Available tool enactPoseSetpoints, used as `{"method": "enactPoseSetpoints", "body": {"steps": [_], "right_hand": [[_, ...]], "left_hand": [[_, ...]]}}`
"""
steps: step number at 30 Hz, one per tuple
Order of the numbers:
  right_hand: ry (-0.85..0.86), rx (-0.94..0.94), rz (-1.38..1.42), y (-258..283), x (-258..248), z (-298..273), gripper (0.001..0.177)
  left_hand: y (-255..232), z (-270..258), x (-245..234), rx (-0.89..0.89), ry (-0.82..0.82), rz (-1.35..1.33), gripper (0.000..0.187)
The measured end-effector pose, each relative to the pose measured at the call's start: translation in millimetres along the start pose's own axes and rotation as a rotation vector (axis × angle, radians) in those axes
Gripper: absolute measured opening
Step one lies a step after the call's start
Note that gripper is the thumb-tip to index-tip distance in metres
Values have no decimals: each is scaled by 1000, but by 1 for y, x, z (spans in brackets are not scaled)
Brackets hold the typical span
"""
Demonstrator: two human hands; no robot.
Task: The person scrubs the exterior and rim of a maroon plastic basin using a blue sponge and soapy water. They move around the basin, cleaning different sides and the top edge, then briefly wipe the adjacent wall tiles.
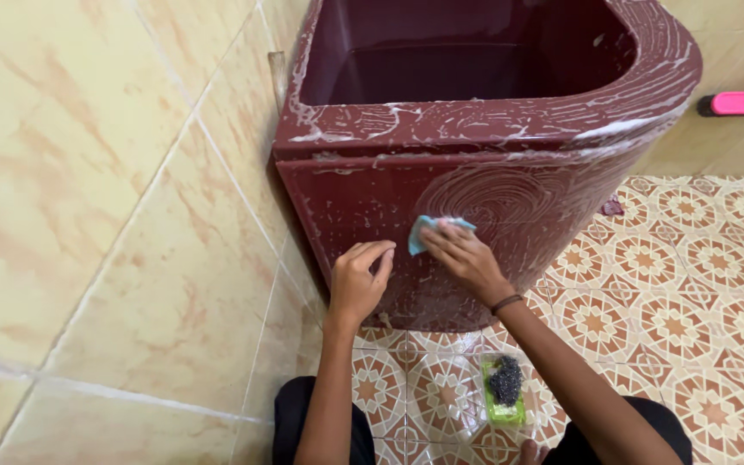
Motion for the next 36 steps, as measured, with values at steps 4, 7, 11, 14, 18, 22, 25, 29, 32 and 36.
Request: {"method": "enactPoseSetpoints", "body": {"steps": [4,7,11,14,18,22,25,29,32,36], "right_hand": [[-240,91,-142,-20,-30,6,49],[-301,96,-94,-27,-25,49,46],[-130,-118,-96,21,15,77,45],[67,-55,29,38,21,52,45],[-89,-2,-113,25,-11,40,45],[-286,7,-215,6,-22,80,46],[-151,-66,-141,25,8,109,48],[236,-102,-67,56,38,95,44],[258,-87,-30,60,21,80,51],[-10,-113,-114,53,-5,120,49]], "left_hand": [[-1,0,-1,-3,-4,-13,14],[0,0,0,9,-30,-23,14],[6,1,-4,-23,-81,-30,13],[9,4,-10,-25,-111,-35,15],[12,6,-15,-38,-92,-73,24],[12,4,-15,-23,-132,-73,26],[14,3,-16,-34,-178,-75,28],[22,-2,-20,-96,-231,-196,31],[26,-5,-23,-103,-267,-238,28],[33,-7,-23,-141,-309,-265,22]]}}
Point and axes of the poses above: each hand's wrist, its own z-axis towards the middle knuckle, its own x-axis out of the palm, y = z × x, the point moved 6 cm from there along z, towards the middle knuckle, and after that the axes turned 14 degrees about z, right-handed, at the moved point
